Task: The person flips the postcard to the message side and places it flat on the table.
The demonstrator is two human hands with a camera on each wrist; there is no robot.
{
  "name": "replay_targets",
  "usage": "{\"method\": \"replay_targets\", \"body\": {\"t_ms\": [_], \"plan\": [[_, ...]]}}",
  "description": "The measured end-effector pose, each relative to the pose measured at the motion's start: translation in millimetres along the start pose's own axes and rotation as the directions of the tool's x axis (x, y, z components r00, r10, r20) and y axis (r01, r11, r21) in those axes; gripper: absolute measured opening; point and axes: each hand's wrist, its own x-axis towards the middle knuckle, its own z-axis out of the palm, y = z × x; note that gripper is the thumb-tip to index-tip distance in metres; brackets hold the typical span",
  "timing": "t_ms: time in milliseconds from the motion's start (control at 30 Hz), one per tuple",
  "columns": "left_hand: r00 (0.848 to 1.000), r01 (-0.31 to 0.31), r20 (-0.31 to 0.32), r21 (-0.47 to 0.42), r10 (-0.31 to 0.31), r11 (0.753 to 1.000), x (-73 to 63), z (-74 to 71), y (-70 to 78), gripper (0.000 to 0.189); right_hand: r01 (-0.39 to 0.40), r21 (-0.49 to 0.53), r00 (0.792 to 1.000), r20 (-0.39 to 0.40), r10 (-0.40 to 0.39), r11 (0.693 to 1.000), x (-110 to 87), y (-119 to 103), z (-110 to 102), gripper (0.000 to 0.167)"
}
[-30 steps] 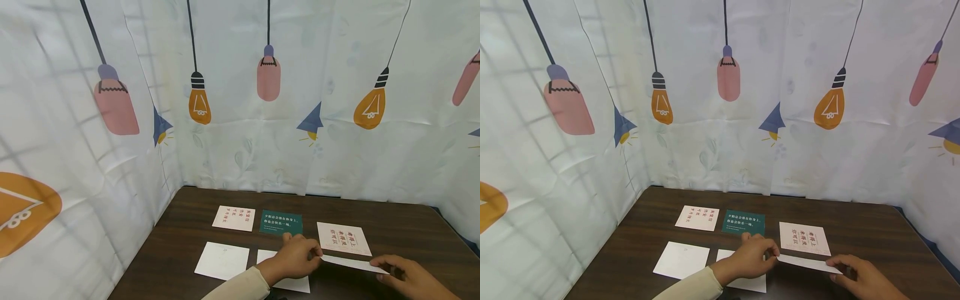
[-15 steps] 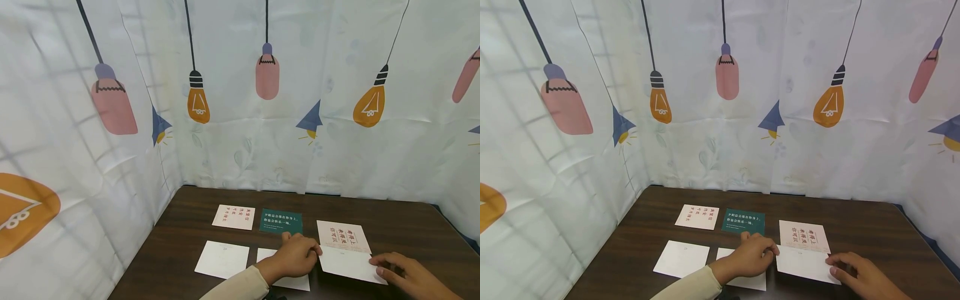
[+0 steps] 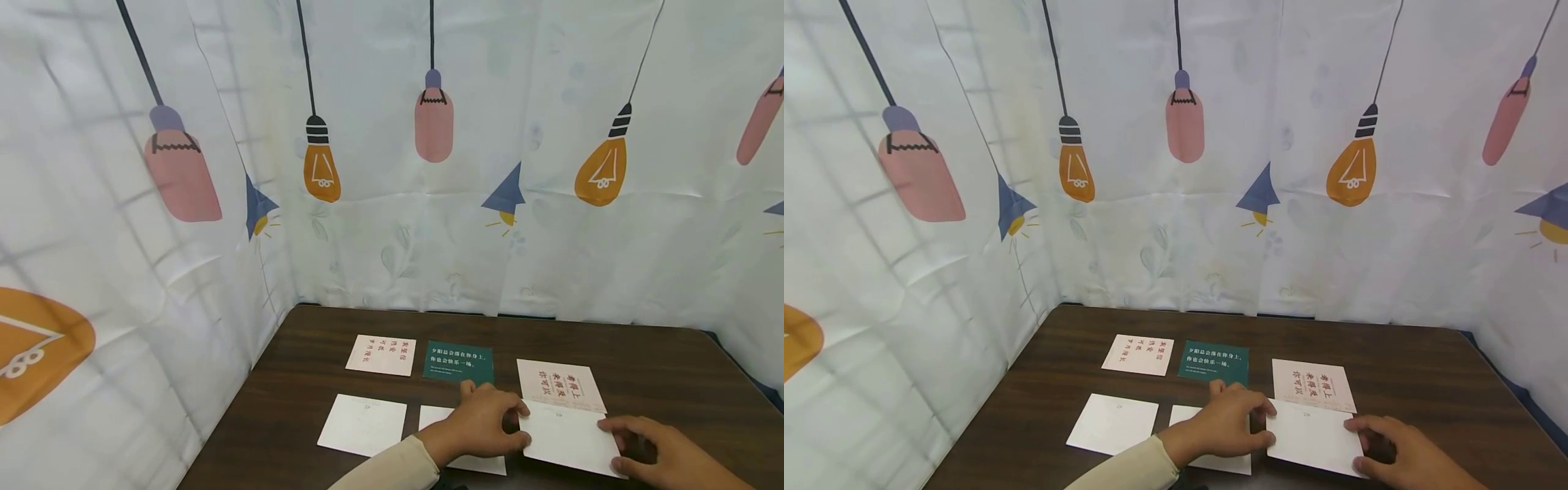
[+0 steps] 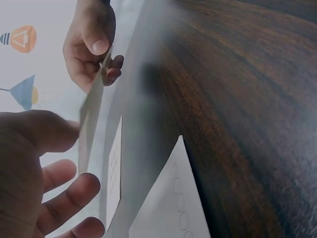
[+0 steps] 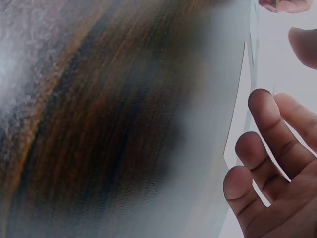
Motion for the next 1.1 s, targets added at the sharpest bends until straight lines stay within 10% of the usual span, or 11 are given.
{"method": "replay_targets", "body": {"t_ms": [600, 1100], "plan": [[0.997, -0.001, 0.074, 0.131, -0.009, 0.991, 0.1, 8.5, 0.7, 0.04, -0.136, -0.068, 0.984, 0.104, 0.142, 0.988, 2.9, 2.1, 6.2, 0.074], [0.996, -0.018, 0.093, 0.253, -0.006, 0.967, 0.4, 13.0, 5.7, 0.04, -0.01, -0.05, 0.994, 0.104, 0.015, 0.999, 3.3, 8.8, 12.6, 0.067]]}}
